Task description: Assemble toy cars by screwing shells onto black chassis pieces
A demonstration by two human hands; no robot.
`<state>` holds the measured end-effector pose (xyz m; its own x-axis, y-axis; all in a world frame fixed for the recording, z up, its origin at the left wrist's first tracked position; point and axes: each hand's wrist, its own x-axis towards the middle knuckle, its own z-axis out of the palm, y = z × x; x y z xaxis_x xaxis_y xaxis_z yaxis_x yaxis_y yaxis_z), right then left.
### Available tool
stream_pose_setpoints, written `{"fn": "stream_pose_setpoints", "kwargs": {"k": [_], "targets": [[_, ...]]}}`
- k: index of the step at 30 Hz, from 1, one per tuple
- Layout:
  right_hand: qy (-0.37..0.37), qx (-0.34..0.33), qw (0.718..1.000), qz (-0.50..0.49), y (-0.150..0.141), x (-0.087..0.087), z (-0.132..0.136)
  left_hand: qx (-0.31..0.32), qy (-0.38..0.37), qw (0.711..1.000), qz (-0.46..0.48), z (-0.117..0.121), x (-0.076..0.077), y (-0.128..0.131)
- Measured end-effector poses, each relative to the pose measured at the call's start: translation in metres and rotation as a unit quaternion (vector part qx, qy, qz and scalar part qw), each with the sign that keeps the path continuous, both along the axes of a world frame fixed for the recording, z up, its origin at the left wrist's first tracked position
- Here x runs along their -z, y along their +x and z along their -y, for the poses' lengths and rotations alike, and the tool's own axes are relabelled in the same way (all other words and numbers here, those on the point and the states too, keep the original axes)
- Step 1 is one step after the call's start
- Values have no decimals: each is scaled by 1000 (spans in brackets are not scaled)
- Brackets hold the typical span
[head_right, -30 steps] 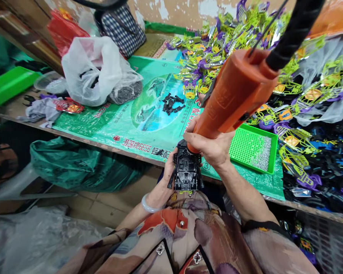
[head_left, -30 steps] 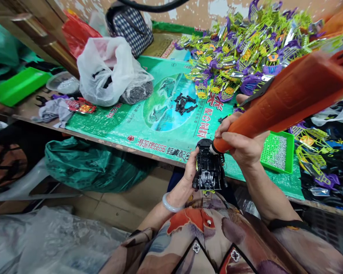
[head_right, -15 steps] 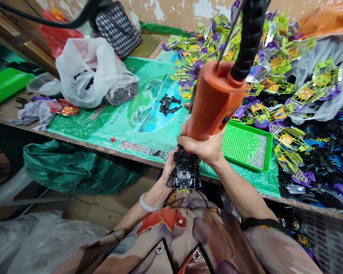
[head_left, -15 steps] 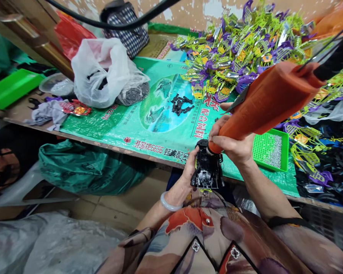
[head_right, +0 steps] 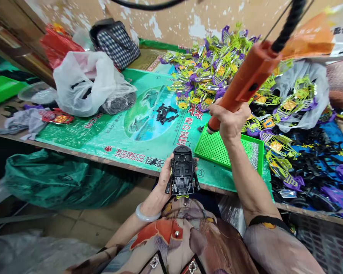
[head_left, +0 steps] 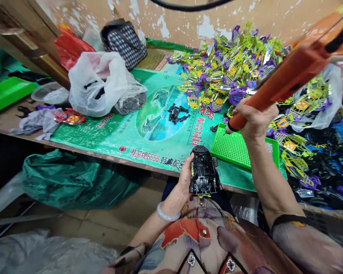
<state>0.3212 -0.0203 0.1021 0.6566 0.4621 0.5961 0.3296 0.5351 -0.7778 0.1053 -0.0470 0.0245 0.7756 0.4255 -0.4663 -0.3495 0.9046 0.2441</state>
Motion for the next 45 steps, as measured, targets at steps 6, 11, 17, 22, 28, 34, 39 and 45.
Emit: {"fn": "stream_pose_setpoints", "kwargs": {"k": [6,11,17,22,28,34,39,45], "targets": [[-43,69,997,-9,25,37,-29,-1,-16,1000,5,1,-6,3],[-68,82,994,-7,28,46,-41,26,-10,999,17,0,0,1],[-84,52,995,2,26,50,-46,14,-23,1000,-1,-2,0,1],[-85,92,992,-3,28,56,-48,26,-26,999,-6,0,-2,4],[-95,102,990,17,29,60,-50,-8,-10,999,-37,1,2,3],[-115,120,985,54,28,60,-50,-34,1,999,-37,1,8,2],[-109,94,989,29,28,59,-49,-44,18,998,-47,2,19,0],[-110,92,989,23,28,55,-49,-37,18,998,-47,3,23,-1]]}}
